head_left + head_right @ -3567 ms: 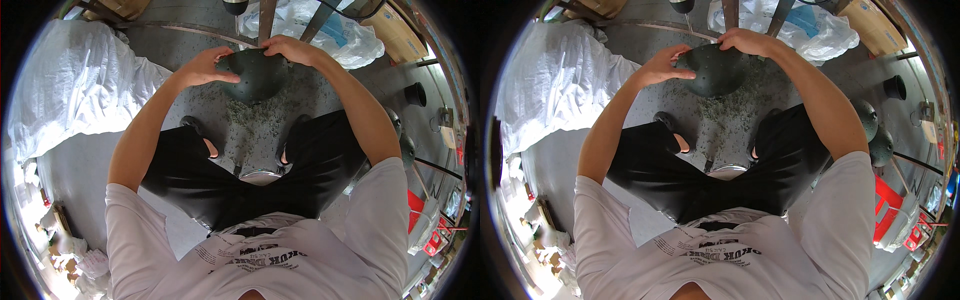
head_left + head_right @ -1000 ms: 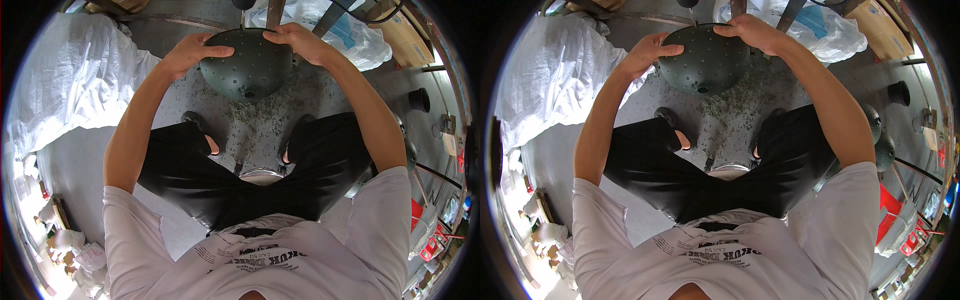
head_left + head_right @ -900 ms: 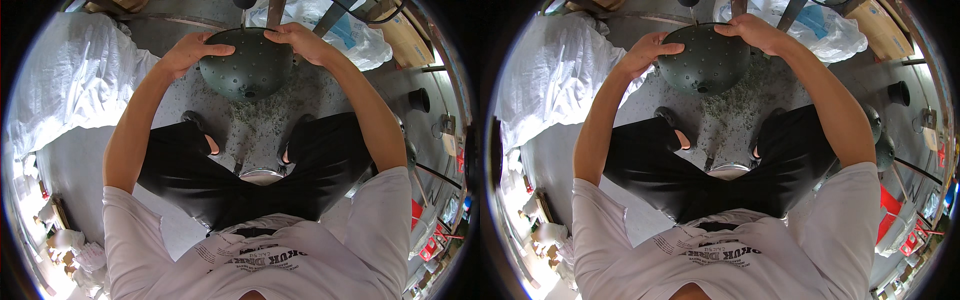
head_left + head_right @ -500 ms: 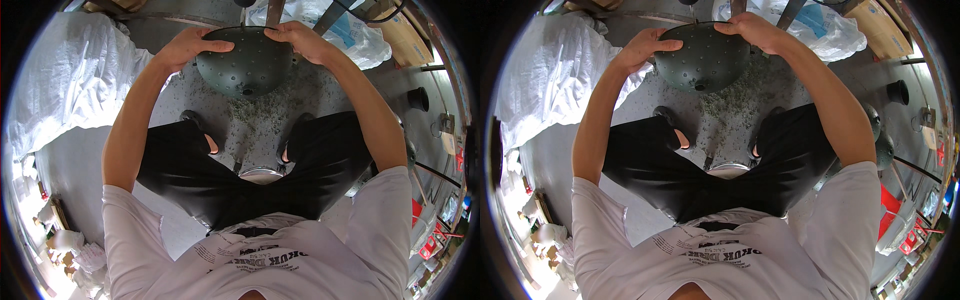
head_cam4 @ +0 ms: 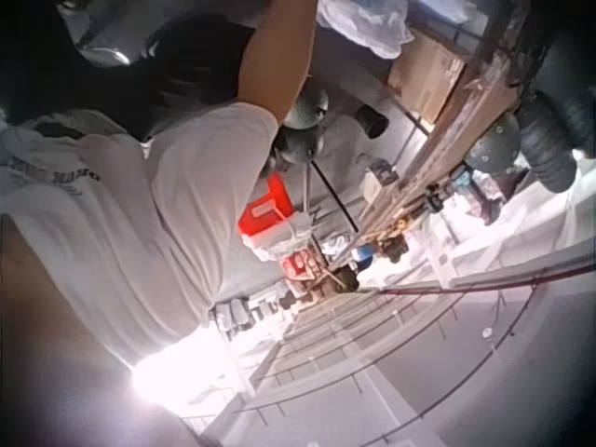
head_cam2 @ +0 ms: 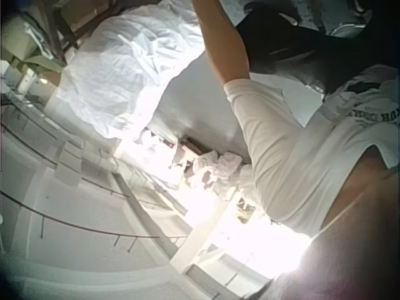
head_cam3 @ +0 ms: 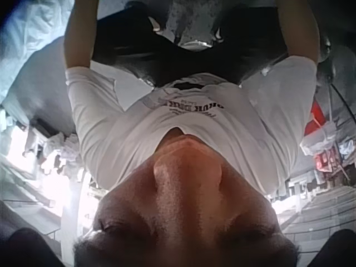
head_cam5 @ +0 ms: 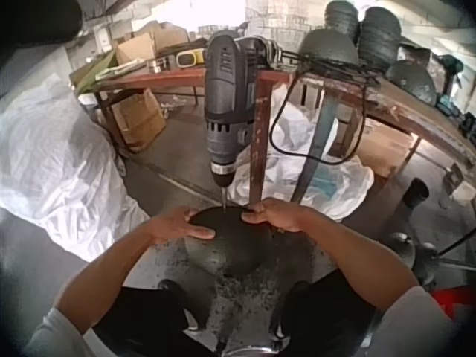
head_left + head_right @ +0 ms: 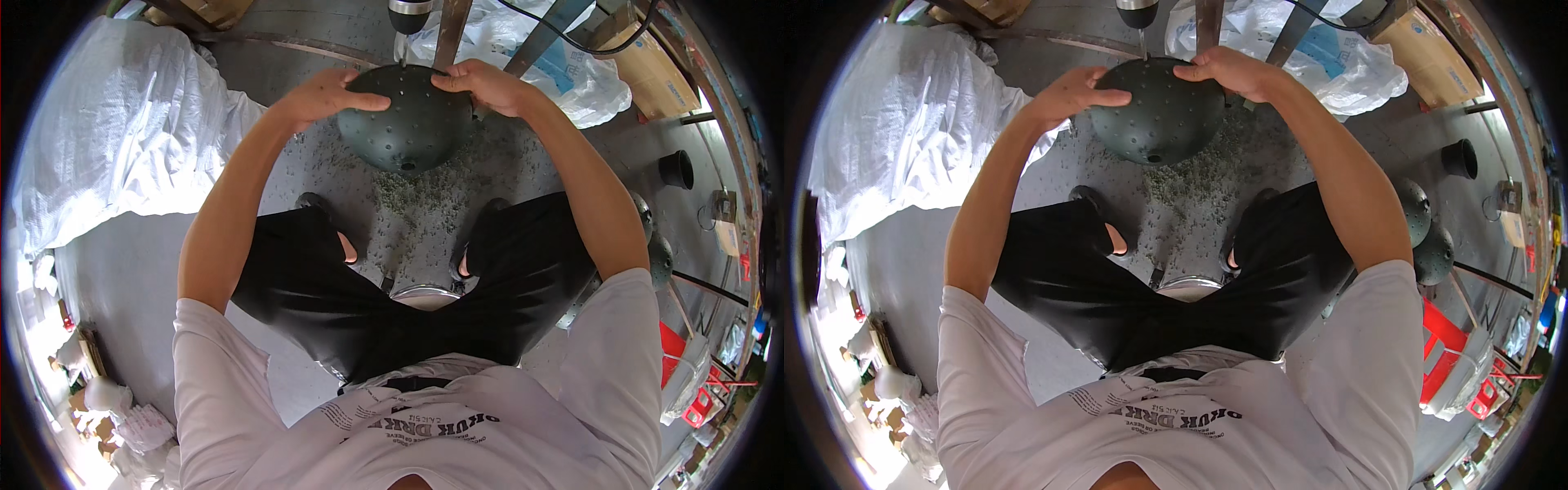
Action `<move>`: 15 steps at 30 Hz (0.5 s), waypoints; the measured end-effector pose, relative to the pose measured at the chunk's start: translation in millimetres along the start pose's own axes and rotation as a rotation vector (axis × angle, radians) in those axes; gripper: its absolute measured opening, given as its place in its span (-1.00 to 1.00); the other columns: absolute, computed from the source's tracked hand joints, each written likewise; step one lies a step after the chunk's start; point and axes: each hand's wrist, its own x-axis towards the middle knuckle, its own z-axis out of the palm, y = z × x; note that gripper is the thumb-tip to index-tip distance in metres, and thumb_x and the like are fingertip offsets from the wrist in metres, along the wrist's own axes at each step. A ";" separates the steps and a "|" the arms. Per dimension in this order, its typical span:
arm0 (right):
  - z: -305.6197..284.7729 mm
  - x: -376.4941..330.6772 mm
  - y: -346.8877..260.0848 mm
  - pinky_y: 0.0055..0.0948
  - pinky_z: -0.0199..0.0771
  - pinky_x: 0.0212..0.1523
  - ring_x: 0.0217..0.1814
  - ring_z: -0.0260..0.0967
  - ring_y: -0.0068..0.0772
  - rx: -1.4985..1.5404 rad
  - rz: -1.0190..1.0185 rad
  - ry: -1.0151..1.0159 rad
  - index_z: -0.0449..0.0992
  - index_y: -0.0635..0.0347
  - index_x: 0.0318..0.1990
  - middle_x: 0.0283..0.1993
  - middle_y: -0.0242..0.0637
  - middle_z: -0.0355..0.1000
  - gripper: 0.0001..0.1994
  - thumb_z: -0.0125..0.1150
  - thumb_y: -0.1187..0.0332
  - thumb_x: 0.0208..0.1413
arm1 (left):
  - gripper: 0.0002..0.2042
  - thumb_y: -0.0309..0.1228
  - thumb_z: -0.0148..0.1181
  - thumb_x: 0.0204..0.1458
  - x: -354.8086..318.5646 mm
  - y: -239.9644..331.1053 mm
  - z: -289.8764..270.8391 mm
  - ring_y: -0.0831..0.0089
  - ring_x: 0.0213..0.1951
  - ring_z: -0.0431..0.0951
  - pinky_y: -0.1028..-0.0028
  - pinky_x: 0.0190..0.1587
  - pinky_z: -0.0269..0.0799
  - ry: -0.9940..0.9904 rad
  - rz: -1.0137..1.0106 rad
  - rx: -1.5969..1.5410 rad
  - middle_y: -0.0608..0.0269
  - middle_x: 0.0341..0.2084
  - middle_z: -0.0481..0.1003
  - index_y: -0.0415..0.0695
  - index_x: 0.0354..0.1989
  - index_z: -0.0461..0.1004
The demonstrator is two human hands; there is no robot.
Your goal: Using a drill press to drill holes into a green hemispherical plastic shell.
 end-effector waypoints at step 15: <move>23.4 -3.3 5.4 -0.47 0.35 0.08 -0.01 0.40 -0.55 -0.334 -0.134 -0.100 0.54 0.32 0.06 -0.09 -0.39 0.54 -0.51 0.25 0.00 0.30 | -0.30 -0.30 0.57 -0.21 -10.8 21.1 31.0 0.32 0.02 0.48 0.37 0.16 0.31 -0.177 0.046 0.258 0.15 -0.06 0.54 -0.29 0.14 0.42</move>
